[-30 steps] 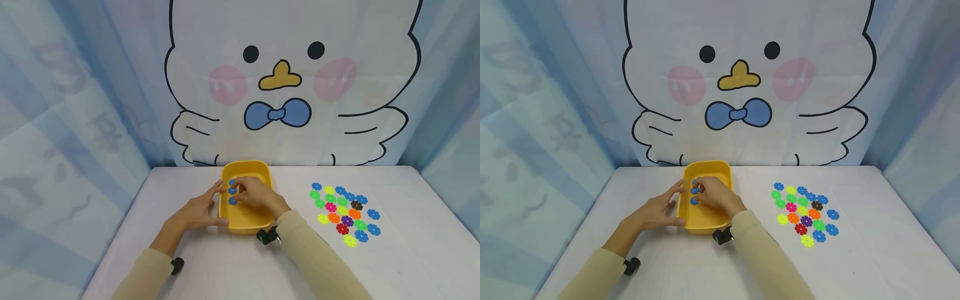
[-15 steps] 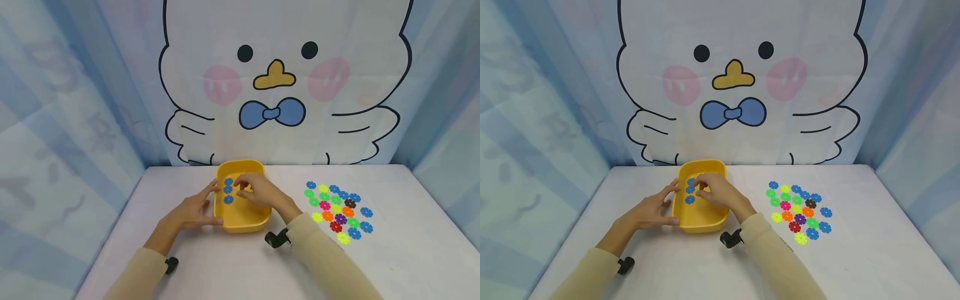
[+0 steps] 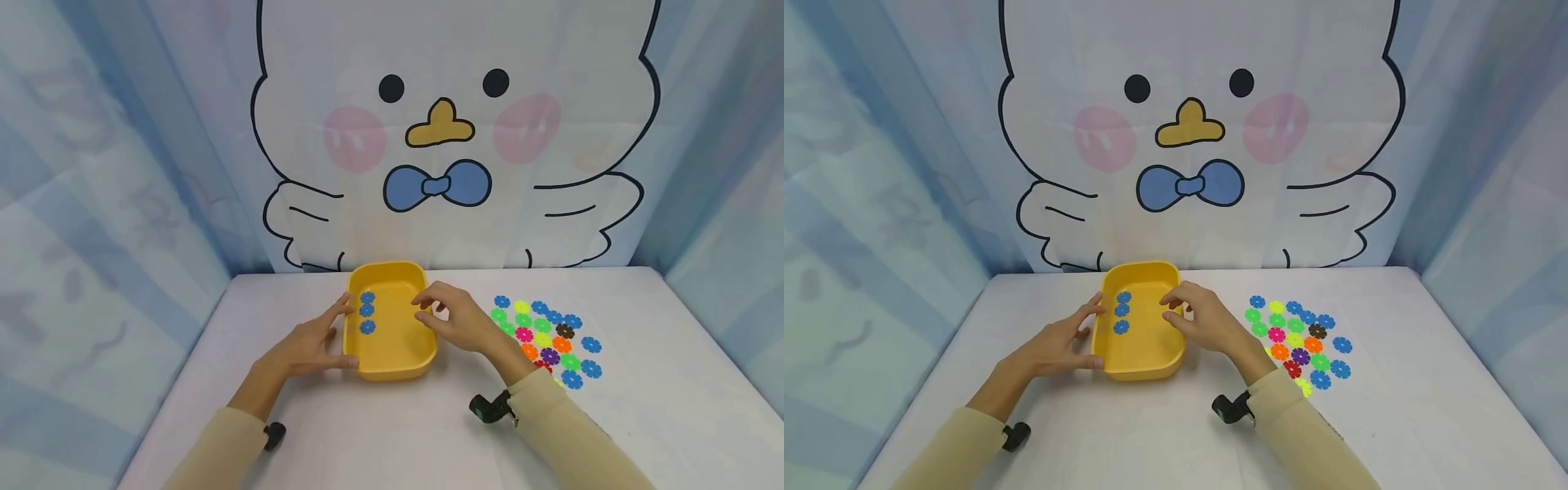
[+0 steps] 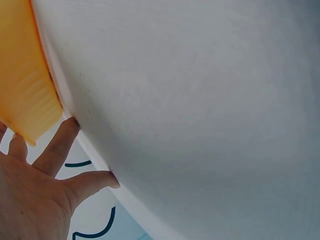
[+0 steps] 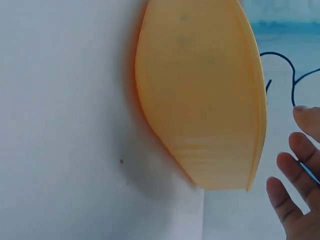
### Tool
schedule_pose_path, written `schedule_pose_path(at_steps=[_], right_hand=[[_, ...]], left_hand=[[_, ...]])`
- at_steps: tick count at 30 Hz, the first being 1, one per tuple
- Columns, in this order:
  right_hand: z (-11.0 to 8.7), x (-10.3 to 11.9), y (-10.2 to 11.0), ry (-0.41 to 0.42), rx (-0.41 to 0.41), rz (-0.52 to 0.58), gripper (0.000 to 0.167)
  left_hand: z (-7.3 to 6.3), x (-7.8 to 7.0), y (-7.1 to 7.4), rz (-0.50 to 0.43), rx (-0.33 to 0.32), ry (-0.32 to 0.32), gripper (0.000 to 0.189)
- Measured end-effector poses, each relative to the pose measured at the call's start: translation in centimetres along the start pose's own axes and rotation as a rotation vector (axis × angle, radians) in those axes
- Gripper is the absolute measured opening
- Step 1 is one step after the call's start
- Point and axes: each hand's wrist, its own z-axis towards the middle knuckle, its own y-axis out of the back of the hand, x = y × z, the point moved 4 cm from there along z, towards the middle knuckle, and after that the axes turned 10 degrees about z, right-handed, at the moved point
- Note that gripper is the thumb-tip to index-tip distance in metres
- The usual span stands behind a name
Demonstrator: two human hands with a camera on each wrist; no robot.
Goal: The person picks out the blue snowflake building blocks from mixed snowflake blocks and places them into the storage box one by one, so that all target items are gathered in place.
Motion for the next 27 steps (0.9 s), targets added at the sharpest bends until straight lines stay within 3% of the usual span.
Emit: schedule_pose_path(at_steps=[6,27], right_hand=[[-1.7,-0.7,1.2,0.041,-0.013,-0.032,0.022],[-6.2,-2.3,3.2,0.019,-0.053,-0.112,0.021]], left_hand=[[0.0,-0.1,-0.1,-0.011,-0.006,-0.006,0.111],[0.1,-0.1,-0.4,-0.005,-0.011,-0.008,0.107]])
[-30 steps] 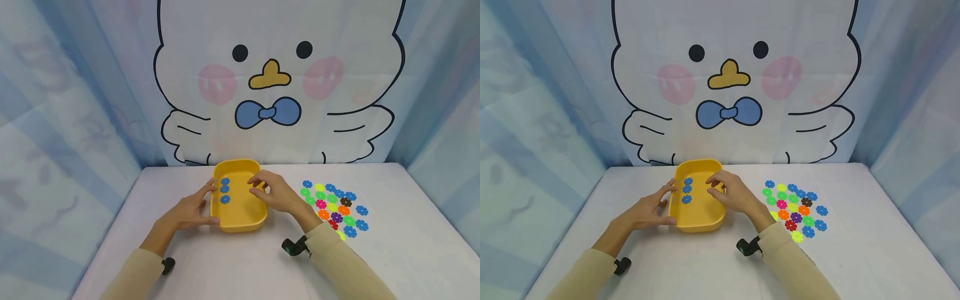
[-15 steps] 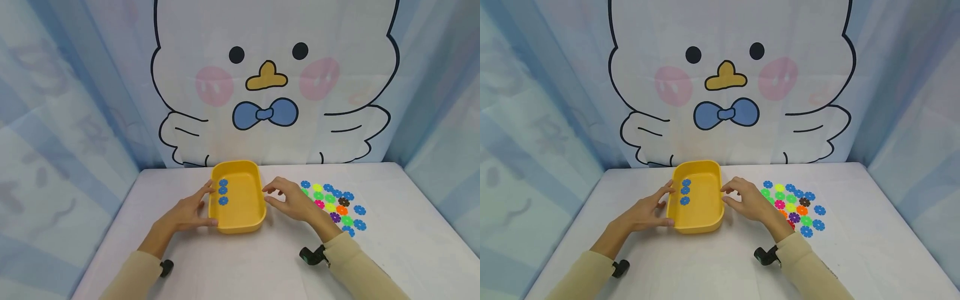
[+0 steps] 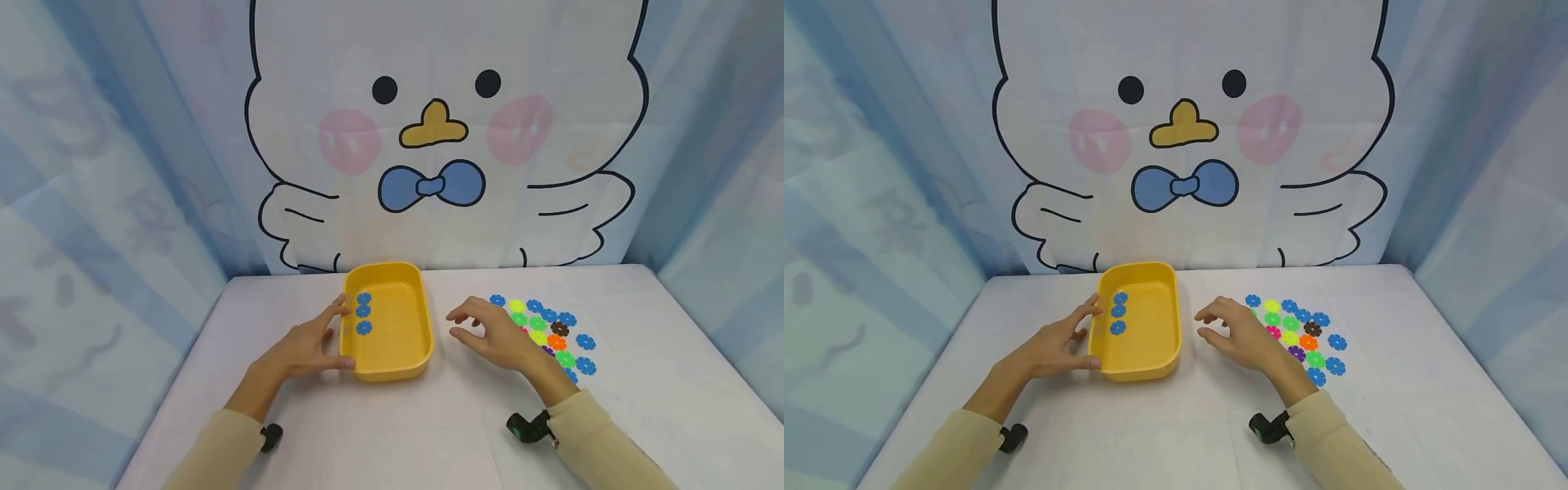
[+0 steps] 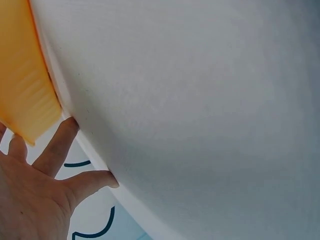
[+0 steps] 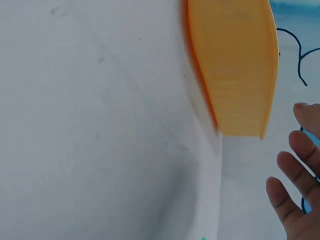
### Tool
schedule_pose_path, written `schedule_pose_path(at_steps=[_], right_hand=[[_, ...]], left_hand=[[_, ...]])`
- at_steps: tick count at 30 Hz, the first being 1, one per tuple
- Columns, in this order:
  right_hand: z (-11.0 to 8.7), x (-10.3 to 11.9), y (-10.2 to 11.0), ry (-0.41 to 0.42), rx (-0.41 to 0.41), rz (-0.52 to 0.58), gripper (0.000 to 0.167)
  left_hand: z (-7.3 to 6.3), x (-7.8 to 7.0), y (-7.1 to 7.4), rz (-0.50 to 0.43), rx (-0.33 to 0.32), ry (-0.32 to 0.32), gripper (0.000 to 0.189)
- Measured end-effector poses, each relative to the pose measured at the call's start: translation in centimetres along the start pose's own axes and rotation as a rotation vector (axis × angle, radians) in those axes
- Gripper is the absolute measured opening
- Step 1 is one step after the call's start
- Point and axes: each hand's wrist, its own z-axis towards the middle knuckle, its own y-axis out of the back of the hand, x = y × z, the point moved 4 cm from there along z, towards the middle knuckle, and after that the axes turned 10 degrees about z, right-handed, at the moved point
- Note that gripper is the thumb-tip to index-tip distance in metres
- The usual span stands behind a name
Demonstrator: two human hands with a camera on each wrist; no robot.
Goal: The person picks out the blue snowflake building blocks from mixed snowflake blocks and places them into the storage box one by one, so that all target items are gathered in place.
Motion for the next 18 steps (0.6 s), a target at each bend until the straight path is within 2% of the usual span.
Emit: schedule_pose_path(at_steps=[11,18], right_hand=[[-2.6,-1.3,1.2,-0.086,-0.006,-0.069,0.021],[-4.5,-2.3,2.9,-0.066,-0.004,-0.123,0.022]], left_hand=[[0.0,0.1,0.0,0.008,0.011,0.009,0.11],[-0.1,-0.1,0.1,0.006,0.032,0.008,0.114]])
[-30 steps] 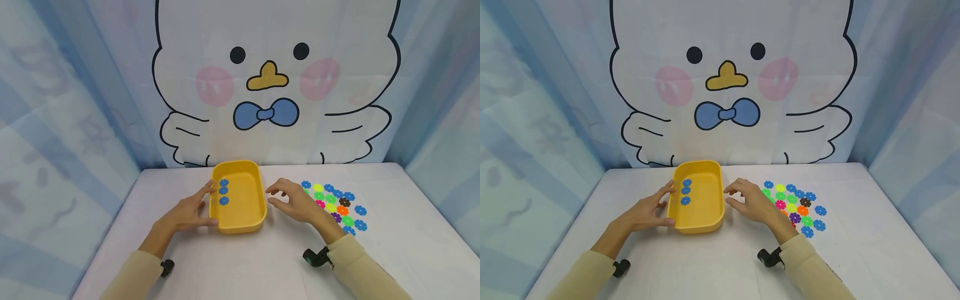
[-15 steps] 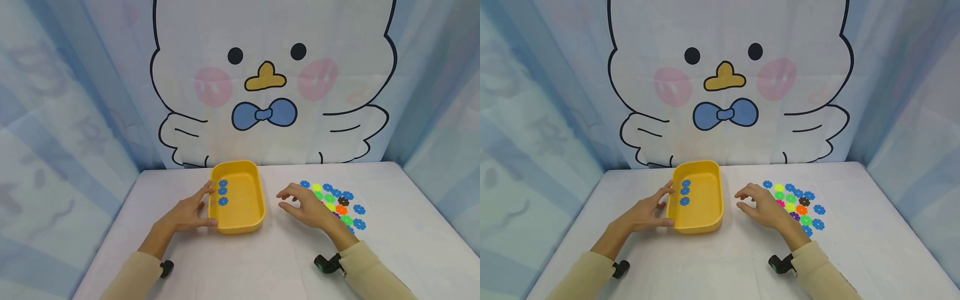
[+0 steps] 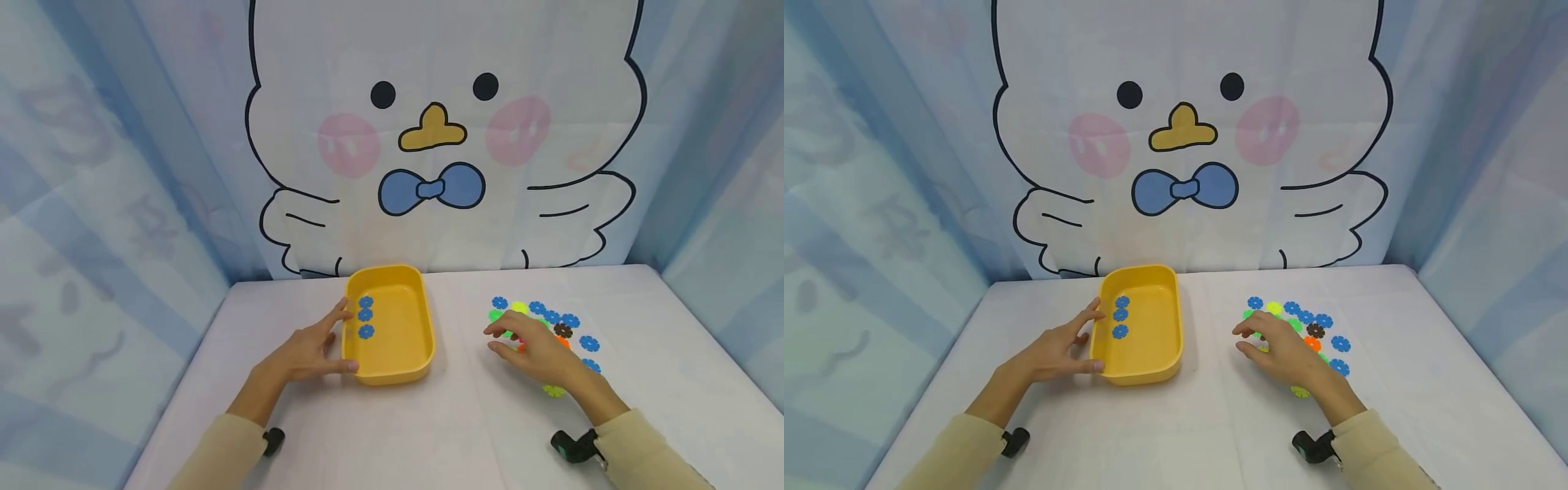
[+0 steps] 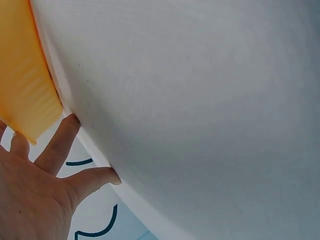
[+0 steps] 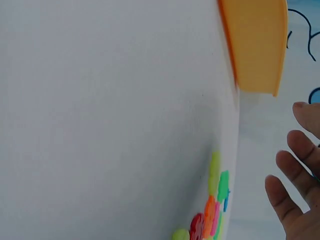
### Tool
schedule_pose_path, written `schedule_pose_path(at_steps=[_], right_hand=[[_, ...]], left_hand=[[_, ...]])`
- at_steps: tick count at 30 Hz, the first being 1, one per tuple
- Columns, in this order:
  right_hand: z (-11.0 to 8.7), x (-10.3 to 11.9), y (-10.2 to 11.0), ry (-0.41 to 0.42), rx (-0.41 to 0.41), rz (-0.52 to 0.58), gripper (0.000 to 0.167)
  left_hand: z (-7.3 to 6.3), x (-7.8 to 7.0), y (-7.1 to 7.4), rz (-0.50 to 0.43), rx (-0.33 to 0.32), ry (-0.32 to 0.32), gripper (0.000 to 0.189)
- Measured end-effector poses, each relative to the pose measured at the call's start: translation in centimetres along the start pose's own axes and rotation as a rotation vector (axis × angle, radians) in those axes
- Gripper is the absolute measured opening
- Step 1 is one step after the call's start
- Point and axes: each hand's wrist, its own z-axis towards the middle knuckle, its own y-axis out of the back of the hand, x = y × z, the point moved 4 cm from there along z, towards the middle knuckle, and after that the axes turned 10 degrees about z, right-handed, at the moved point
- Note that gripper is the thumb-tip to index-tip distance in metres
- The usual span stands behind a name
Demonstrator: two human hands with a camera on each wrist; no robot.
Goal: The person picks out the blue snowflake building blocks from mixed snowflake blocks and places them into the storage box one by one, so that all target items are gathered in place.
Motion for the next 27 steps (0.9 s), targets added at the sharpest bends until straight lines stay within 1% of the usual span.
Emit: schedule_pose_path(at_steps=[6,10,14,17,21,27], right_hand=[[-1.3,-0.8,1.5,-0.042,-0.004,-0.018,0.022],[-2.1,-1.0,2.2,-0.02,-0.012,-0.025,0.022],[-2.9,-1.1,3.0,-0.009,-0.019,-0.049,0.027],[-3.6,-1.3,3.8,-0.03,-0.024,-0.084,0.03],[-4.3,-1.7,4.7,-0.058,-0.023,-0.14,0.03],[-5.5,-2.4,5.7,-0.09,-0.031,-0.175,0.031]], left_hand=[[0.0,0.0,-0.1,-0.011,0.009,0.021,0.11],[0.0,0.0,-0.1,-0.01,0.012,0.029,0.109],[0.0,0.1,-0.2,-0.007,0.009,0.032,0.107],[0.1,0.1,-0.3,-0.009,0.009,0.029,0.106],[0.0,0.1,-0.3,-0.007,0.011,0.029,0.107],[0.0,0.1,-0.2,-0.002,0.008,0.038,0.107]])
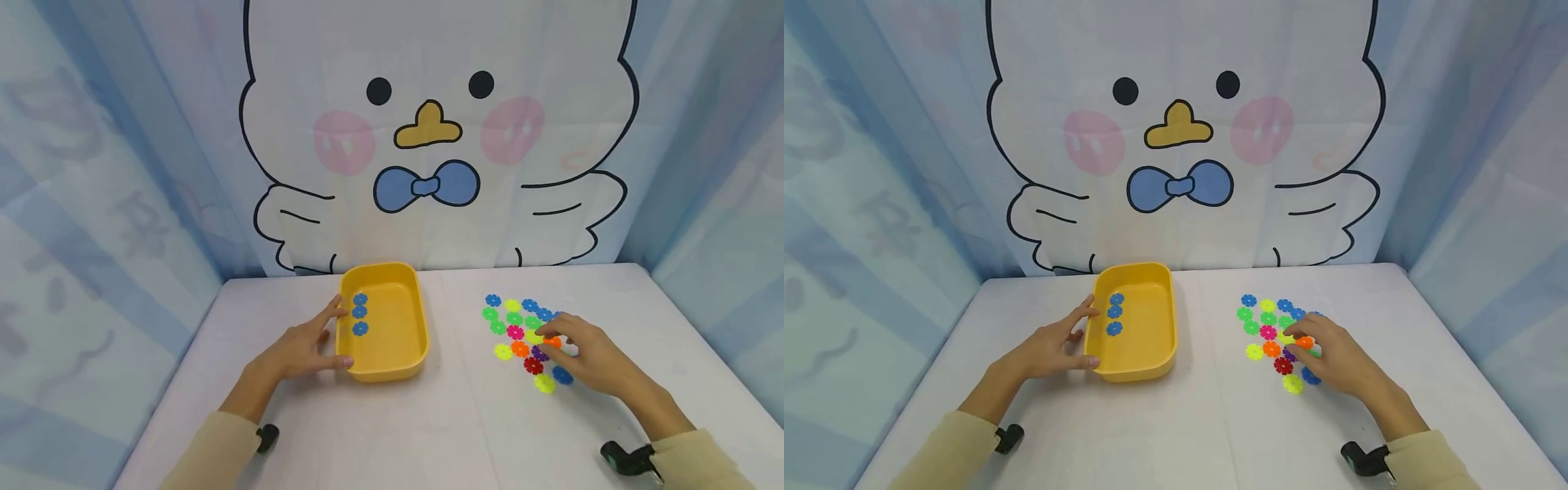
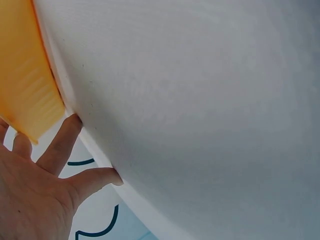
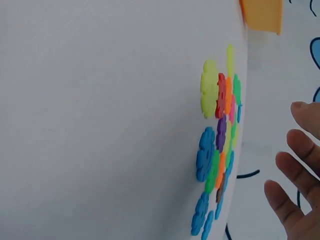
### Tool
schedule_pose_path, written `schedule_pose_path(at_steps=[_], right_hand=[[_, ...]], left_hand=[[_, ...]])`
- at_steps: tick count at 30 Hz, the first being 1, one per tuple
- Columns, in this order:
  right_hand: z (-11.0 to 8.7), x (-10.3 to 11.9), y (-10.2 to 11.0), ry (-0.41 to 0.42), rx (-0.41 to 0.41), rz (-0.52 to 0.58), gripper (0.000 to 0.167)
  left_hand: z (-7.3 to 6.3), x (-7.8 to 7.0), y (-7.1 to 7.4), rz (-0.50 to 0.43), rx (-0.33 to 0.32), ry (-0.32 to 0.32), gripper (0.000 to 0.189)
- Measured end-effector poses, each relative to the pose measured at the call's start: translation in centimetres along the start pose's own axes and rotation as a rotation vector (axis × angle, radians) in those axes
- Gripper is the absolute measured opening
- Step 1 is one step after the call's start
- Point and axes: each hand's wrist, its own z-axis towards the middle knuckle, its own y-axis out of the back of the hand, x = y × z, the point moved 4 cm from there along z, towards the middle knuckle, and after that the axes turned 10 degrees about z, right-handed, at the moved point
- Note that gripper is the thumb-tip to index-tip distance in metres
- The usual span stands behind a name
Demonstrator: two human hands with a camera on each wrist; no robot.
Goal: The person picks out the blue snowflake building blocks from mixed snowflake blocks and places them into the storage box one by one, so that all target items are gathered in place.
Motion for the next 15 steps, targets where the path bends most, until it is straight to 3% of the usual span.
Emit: schedule_pose_path(at_steps=[15], right_hand=[[-2.4,-2.8,2.2,-0.038,-0.047,-0.061,0.031]], left_hand=[[0.3,0.1,-0.1,0.009,-0.004,-0.002,0.106]])
